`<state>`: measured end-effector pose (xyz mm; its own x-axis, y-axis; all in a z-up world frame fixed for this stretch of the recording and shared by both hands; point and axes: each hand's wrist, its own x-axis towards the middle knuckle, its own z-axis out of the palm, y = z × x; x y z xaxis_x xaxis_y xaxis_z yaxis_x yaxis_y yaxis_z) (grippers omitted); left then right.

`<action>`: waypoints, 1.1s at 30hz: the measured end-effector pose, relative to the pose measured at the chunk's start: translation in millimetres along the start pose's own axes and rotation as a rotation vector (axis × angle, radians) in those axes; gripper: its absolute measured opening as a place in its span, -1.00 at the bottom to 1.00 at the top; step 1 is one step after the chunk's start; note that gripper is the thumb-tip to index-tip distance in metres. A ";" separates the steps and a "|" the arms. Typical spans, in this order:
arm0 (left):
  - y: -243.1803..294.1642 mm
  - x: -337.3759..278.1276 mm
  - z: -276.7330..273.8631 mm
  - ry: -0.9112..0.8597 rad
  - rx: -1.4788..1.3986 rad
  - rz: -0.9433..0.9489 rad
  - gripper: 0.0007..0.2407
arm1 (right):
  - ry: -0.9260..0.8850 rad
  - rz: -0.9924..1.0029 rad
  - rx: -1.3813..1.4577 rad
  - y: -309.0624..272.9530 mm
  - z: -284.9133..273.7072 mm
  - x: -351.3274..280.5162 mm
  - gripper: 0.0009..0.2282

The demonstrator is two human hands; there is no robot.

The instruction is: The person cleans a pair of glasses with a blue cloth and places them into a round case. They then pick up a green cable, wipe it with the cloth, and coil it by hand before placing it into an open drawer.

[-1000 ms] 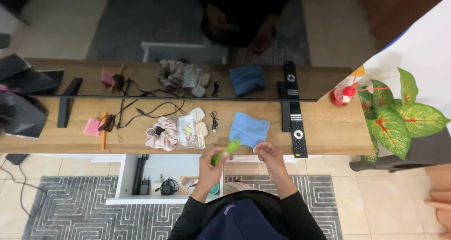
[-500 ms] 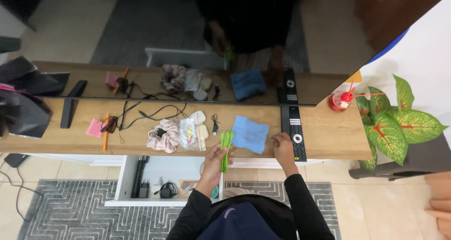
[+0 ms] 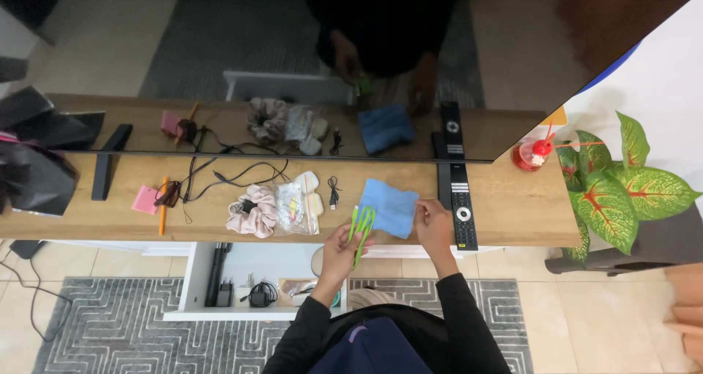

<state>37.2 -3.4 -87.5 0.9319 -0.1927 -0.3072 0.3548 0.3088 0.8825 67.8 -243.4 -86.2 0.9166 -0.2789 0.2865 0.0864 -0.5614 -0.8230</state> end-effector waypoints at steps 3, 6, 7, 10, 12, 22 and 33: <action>5.4 -4.2 -6.4 0.028 0.057 0.028 -0.76 | 0.027 -0.051 0.046 -32.7 -5.5 0.9 -0.90; 4.6 -12.6 -10.2 0.039 0.224 0.107 -0.74 | -0.163 -0.263 0.193 -80.4 3.1 -13.6 -0.66; 2.8 -14.5 -9.1 0.039 0.222 0.103 -0.74 | -0.165 -0.260 0.191 -81.9 10.7 -20.5 -0.66; 9.9 -12.7 -10.2 0.014 0.083 0.108 -0.73 | -0.363 -0.005 0.530 -68.2 43.4 -30.3 -0.57; 16.4 -18.8 -11.8 0.072 0.210 0.189 -0.70 | -0.511 0.256 0.803 -29.5 68.1 -42.3 -0.67; 92.3 -73.0 -54.2 0.425 -0.092 0.356 -0.69 | -0.922 0.182 0.656 -7.1 62.6 -76.4 -0.74; 128.2 -124.2 -36.1 0.218 -0.324 0.392 -0.74 | -0.417 -0.088 -0.091 -5.5 27.9 57.0 -0.71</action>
<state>-30.4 93.7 50.9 0.9807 0.1806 -0.0748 -0.0487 0.5964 0.8012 130.5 -234.4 -79.1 0.9881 0.1008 0.1160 0.1537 -0.6403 -0.7526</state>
